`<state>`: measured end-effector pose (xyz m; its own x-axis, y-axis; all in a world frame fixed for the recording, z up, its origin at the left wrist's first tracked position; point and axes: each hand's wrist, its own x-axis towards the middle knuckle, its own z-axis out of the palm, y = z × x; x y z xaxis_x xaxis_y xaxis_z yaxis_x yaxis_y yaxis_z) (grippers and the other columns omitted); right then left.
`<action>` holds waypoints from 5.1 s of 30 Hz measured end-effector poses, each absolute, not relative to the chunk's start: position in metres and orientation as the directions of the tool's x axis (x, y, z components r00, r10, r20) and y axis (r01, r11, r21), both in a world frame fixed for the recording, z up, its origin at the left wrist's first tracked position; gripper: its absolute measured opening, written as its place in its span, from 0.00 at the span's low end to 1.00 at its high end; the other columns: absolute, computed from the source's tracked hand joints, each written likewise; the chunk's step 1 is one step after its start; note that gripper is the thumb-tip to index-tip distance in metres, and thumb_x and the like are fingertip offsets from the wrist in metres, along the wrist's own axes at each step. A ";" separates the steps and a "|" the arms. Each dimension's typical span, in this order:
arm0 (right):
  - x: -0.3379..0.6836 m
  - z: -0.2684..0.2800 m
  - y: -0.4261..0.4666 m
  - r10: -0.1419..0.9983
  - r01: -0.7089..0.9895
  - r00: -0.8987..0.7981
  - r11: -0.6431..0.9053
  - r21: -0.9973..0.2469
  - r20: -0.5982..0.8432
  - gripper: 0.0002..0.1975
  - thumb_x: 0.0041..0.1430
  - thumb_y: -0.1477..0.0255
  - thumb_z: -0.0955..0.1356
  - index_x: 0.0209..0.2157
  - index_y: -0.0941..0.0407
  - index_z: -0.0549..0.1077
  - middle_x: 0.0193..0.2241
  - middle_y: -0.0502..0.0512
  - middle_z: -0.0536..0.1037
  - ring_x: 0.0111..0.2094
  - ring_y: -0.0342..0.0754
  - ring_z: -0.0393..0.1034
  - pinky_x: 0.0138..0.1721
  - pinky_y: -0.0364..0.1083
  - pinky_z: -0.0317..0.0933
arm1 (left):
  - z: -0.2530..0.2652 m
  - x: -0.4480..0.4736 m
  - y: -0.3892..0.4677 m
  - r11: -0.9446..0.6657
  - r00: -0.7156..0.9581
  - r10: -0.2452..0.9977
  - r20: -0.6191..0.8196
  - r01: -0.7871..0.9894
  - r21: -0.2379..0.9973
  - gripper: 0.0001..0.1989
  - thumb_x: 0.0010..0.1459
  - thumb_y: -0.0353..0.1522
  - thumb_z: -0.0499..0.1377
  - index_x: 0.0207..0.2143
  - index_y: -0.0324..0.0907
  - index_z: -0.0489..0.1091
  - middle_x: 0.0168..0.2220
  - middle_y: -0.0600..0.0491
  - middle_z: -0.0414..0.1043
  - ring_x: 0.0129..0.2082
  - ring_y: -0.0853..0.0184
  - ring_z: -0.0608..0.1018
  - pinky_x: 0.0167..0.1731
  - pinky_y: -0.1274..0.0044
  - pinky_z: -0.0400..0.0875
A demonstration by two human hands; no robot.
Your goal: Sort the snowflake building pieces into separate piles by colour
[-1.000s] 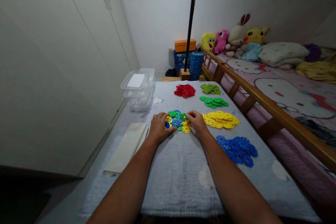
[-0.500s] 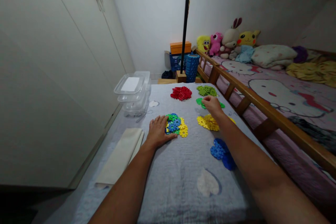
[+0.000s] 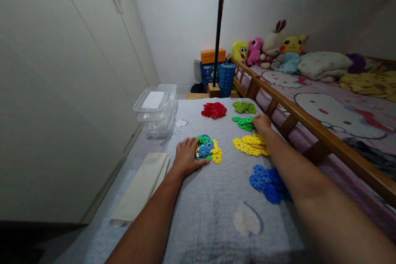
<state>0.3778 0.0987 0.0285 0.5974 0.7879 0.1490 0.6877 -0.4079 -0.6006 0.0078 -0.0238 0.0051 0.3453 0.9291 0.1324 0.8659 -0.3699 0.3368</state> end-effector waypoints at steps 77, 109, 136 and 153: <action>0.296 0.046 0.043 0.953 0.891 0.085 0.058 -0.451 0.290 0.10 0.57 0.74 0.67 0.40 0.56 0.77 0.47 0.62 0.78 0.52 0.57 0.68 0.55 0.57 0.57 | 0.008 0.007 -0.023 -0.437 0.404 0.899 0.169 0.803 0.405 0.40 0.49 0.50 0.66 0.62 0.47 0.61 0.64 0.44 0.63 0.64 0.51 0.62 0.63 0.57 0.52; 0.206 0.003 -0.035 0.925 0.724 -0.198 0.362 -0.587 0.325 0.21 0.55 0.73 0.69 0.52 0.55 0.72 0.51 0.59 0.76 0.53 0.56 0.65 0.57 0.55 0.57 | 0.006 0.007 -0.024 -0.452 0.401 0.892 0.208 0.772 0.446 0.40 0.51 0.47 0.67 0.63 0.46 0.59 0.61 0.46 0.66 0.62 0.53 0.65 0.63 0.60 0.53; 0.211 0.002 -0.039 0.938 0.852 -0.177 0.298 -0.431 0.300 0.25 0.56 0.71 0.67 0.55 0.62 0.69 0.47 0.66 0.74 0.50 0.58 0.64 0.55 0.55 0.58 | 0.009 0.005 -0.028 -0.391 0.317 0.919 0.235 0.813 0.432 0.43 0.48 0.48 0.69 0.63 0.46 0.60 0.59 0.45 0.67 0.58 0.52 0.68 0.59 0.61 0.59; 0.215 0.006 -0.041 0.956 0.921 -0.194 0.255 -0.296 0.219 0.24 0.56 0.72 0.66 0.55 0.60 0.69 0.47 0.65 0.71 0.49 0.58 0.63 0.53 0.53 0.59 | 0.004 0.006 -0.029 -0.408 0.315 0.912 0.262 0.758 0.509 0.29 0.50 0.35 0.69 0.55 0.43 0.68 0.51 0.46 0.67 0.52 0.57 0.73 0.55 0.66 0.69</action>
<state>0.2147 -0.0414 0.0062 -0.1943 0.9562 0.2188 0.9207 0.2547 -0.2955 0.0061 -0.0294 0.0041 0.3154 0.9120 0.2624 0.7580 -0.4085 0.5085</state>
